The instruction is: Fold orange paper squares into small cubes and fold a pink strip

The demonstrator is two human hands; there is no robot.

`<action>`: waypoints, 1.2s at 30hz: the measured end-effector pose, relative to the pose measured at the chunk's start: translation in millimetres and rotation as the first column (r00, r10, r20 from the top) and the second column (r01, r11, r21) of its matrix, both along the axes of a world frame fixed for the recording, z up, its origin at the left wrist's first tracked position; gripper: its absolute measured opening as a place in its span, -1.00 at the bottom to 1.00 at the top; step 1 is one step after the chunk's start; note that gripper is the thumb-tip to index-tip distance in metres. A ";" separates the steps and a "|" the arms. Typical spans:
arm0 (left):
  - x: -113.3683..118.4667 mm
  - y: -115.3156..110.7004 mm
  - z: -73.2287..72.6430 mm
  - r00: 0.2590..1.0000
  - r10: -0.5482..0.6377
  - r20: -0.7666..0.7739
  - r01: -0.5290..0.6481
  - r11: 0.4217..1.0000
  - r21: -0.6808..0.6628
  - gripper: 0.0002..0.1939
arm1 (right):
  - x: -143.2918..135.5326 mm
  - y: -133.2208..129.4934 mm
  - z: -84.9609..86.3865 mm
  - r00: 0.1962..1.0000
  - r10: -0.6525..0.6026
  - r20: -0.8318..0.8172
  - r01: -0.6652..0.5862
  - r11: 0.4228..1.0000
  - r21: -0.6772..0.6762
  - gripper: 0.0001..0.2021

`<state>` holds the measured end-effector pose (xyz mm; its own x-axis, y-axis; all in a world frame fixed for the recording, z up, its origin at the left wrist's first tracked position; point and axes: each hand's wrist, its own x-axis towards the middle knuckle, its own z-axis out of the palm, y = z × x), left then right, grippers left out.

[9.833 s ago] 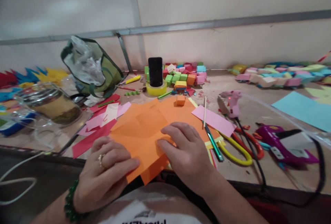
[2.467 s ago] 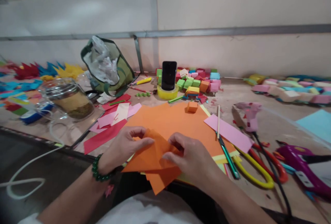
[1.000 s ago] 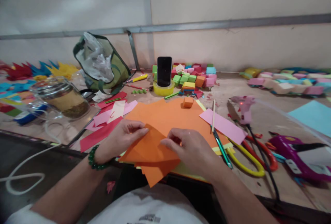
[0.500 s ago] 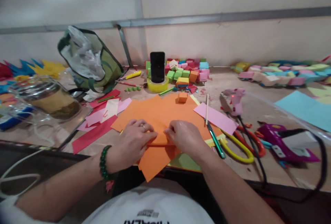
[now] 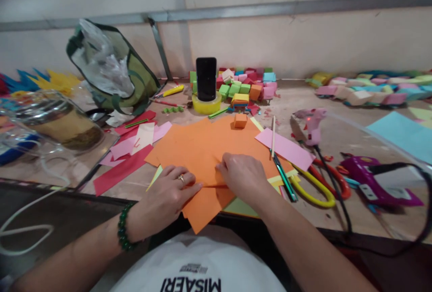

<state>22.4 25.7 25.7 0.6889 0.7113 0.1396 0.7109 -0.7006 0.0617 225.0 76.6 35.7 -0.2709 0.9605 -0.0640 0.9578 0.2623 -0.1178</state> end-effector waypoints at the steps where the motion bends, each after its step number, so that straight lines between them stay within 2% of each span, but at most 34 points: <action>1: -1.1 -0.1 -1.0 1.000 -0.014 -0.002 0.014 1.000 0.012 -0.71 | -0.7 -1.6 0.0 0.999 0.048 0.018 -0.049 0.997 0.058 -0.83; 3: -2.6 0.3 -2.8 1.000 -0.029 -0.004 0.029 0.999 0.028 -0.77 | -1.9 -5.9 -0.4 0.965 0.262 0.020 -0.261 0.949 0.179 -0.89; 5: -3.5 1.1 -4.2 0.999 -0.042 -0.014 0.043 0.999 0.030 -0.86 | -2.7 -11.2 -1.8 0.848 0.530 -0.008 -0.514 0.826 0.232 -0.85; 7: -3.6 1.8 -4.7 0.998 -0.055 -0.027 0.056 0.998 0.035 -0.90 | -3.0 -16.3 -4.0 0.733 0.679 -0.034 -0.653 0.718 0.241 -0.85; 15: -0.2 1.3 -2.7 0.997 -0.056 -0.055 0.061 0.994 0.094 -0.89 | -3.2 -21.8 -8.9 0.622 0.779 0.080 -0.767 0.587 0.259 -0.87; 17: -0.6 0.4 -3.5 0.997 -0.048 -0.054 0.053 0.994 0.094 -0.86 | 0.8 -22.0 -9.9 0.617 0.781 0.095 -0.776 0.583 0.242 -0.87; 19: -1.5 -1.1 -5.1 0.999 -0.039 -0.032 0.042 0.996 0.084 -0.79 | 10.0 -22.6 -11.7 0.634 0.770 0.073 -0.762 0.605 0.230 -0.85; 24: -3.5 -5.3 -10.0 1.000 -0.020 -0.016 0.021 0.999 0.045 -0.71 | 50.1 -28.6 -17.9 0.677 0.736 -0.020 -0.706 0.657 0.263 -0.73; 28: -3.9 -6.3 -12.8 1.000 -0.021 -0.005 0.021 0.997 0.069 -0.68 | 77.2 -38.8 -22.8 0.728 0.683 -0.063 -0.633 0.704 0.321 -0.74; 33: -6.9 -9.4 -12.1 0.998 -0.034 0.050 0.030 0.996 0.084 -0.66 | 85.8 -46.1 -26.8 0.756 0.649 -0.090 -0.576 0.724 0.379 -0.73; 36: -16.5 -14.4 -11.0 0.996 0.022 0.084 -0.031 0.994 0.103 -0.65 | 83.7 -45.3 -27.7 0.748 0.649 -0.134 -0.551 0.722 0.419 -0.73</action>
<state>5.9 11.4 14.7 0.6531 0.7077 0.2694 0.7248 -0.6873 0.0483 308.7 31.3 8.0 -0.7558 0.5326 0.3809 0.5288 0.8395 -0.1246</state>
